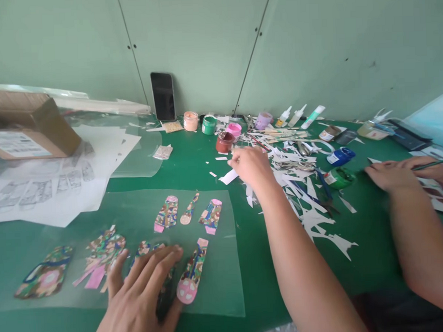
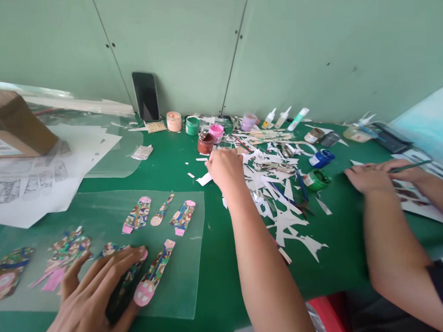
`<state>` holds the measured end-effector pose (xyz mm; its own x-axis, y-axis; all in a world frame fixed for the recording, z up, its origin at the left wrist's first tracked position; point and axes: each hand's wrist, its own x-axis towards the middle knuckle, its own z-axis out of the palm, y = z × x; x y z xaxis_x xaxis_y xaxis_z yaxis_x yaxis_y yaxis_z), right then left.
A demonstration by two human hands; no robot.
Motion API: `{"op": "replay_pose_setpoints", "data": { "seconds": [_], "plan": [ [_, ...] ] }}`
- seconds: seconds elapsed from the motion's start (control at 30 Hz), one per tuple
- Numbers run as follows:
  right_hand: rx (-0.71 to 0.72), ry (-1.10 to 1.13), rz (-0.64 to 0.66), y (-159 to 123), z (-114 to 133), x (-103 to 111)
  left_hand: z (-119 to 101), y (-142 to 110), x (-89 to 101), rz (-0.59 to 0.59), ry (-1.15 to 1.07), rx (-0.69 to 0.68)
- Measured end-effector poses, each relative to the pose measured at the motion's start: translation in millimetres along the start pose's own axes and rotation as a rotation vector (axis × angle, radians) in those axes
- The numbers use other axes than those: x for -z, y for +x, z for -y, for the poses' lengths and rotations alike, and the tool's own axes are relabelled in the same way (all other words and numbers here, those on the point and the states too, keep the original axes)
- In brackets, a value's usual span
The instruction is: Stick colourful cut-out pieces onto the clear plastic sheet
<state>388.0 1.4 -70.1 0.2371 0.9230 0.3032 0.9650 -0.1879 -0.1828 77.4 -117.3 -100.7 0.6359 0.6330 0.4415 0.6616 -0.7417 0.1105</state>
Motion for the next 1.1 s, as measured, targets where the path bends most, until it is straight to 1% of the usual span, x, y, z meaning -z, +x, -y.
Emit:
{"op": "replay_pose_setpoints", "data": {
  "seconds": [0.07, 0.13, 0.23, 0.27, 0.3, 0.37, 0.53, 0.6, 0.63, 0.7, 0.77, 0.83, 0.87, 0.9, 0.97, 1.03, 1.1],
  "plan": [
    [0.01, 0.068, -0.014, 2, -14, 3, 2, 0, -1.0, 0.009, 0.009, -0.046],
    [0.048, 0.111, 0.056, 2, -23, 3, 4, 1, -1.7, 0.007, 0.014, -0.078],
    [0.074, 0.119, 0.227, 0, -25, 0, 6, 1, -1.9, 0.009, 0.02, -0.091],
    [0.071, 0.116, 0.245, 0, -24, -1, 6, 0, -1.7, 0.009, 0.019, -0.095],
    [0.067, 0.111, 0.232, 0, -23, -2, 7, 0, -1.3, 0.009, 0.017, -0.1],
    [0.031, 0.095, 0.134, 1, -23, -1, 7, 0, -0.5, 0.008, 0.015, -0.105],
    [-0.215, 0.062, -0.206, 5, -37, 11, 6, 0, 0.8, 0.026, 0.017, -0.115],
    [-0.226, 0.116, -0.308, 2, -39, 17, 6, -1, 0.5, 0.049, 0.013, -0.108],
    [-0.21, 0.162, -0.328, -2, -37, 19, 5, -2, 0.2, 0.063, 0.008, -0.106],
    [-0.159, 0.271, -0.308, -16, -26, 23, 4, -3, -0.5, 0.09, 0.0, -0.107],
    [-0.083, 0.35, -0.256, -39, -12, 25, 2, -3, -0.6, 0.095, -0.002, -0.098],
    [0.014, 0.35, -0.242, -69, -1, 28, -1, -2, 0.3, 0.076, -0.007, -0.073],
    [0.045, 0.321, -0.267, -86, 0, 29, -2, -2, 1.1, 0.056, -0.012, -0.059],
    [0.072, 0.287, -0.282, -103, -2, 31, -4, -1, 2.2, 0.03, -0.02, -0.056],
    [0.082, 0.21, -0.302, -136, -15, 33, -7, -2, 4.2, -0.022, -0.053, -0.052],
    [0.023, 0.108, -0.323, -165, -36, 34, -9, -2, 5.6, -0.048, -0.106, -0.058],
    [-0.035, 0.002, -0.325, -189, -58, 33, -10, -3, 5.8, -0.03, -0.152, -0.066]
  ]
}}
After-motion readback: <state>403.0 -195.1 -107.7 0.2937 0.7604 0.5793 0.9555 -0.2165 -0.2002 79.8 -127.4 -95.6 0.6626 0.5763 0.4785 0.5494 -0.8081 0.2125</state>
